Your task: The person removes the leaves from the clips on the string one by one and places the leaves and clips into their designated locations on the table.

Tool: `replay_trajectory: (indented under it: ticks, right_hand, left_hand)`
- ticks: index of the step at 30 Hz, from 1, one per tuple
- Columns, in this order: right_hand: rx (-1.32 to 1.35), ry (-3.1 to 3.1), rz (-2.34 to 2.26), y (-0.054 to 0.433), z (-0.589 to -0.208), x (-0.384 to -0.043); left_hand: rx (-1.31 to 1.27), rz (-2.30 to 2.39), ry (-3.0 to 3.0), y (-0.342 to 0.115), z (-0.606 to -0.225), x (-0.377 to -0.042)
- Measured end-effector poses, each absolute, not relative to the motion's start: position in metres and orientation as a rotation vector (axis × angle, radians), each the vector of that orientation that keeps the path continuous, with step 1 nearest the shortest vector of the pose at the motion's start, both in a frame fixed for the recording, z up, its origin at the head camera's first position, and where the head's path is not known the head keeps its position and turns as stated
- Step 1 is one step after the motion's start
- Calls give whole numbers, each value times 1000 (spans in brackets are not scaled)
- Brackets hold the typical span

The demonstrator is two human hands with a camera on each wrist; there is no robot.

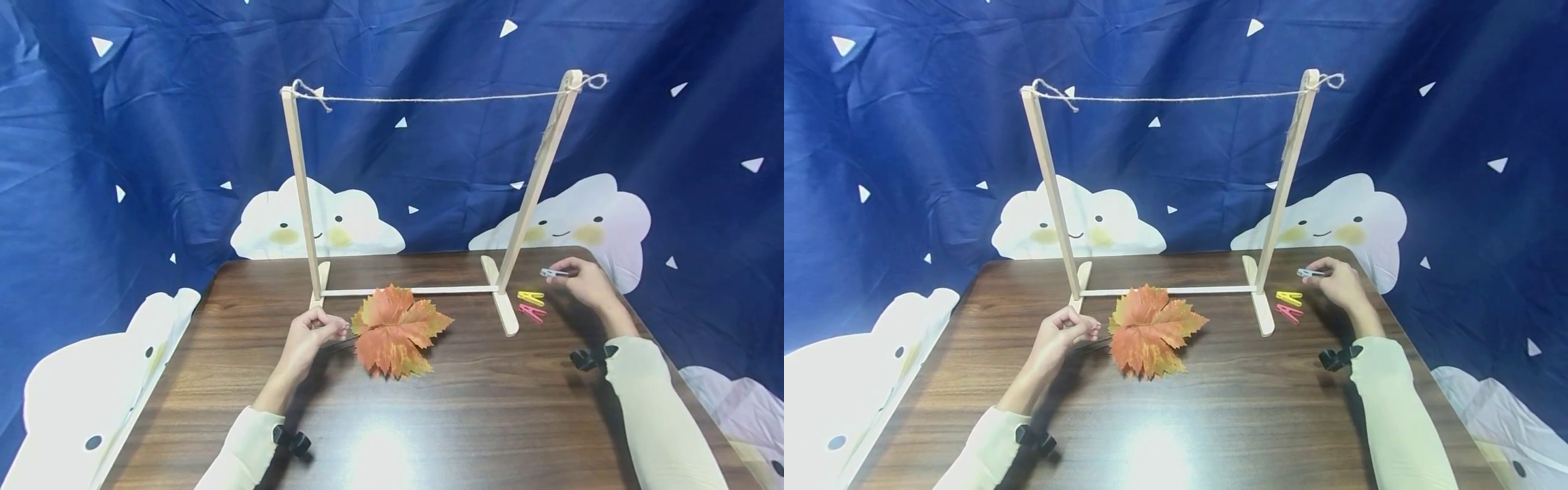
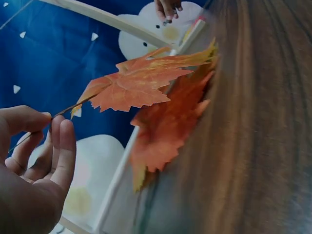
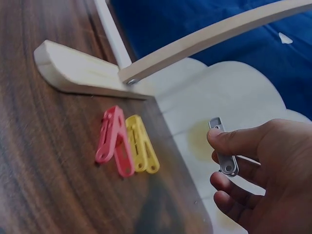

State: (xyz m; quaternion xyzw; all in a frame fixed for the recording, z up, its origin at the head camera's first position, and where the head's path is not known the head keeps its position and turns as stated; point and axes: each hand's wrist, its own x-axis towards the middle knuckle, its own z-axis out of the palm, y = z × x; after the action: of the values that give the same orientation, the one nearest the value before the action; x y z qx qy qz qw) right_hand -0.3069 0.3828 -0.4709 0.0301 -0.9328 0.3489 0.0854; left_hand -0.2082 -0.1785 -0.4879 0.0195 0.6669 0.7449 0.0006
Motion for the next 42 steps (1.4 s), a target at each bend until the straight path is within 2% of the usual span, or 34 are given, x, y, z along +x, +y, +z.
replay_trajectory:
  ticks: [12,19,30,42]
  right_hand:
    - [32,-2813,1103,388,-487,-305]
    - [23,-2822,1114,388,-490,-306]
    - [-39,-2853,960,388,-492,-304]
    - [-91,-2873,976,397,-510,-304]
  left_hand:
    - [61,2058,2325,-182,-510,-208]
    - [201,1512,2792,-186,-511,-205]
    - [386,965,2991,-185,-509,-204]
    - [489,665,3115,-184,-519,-207]
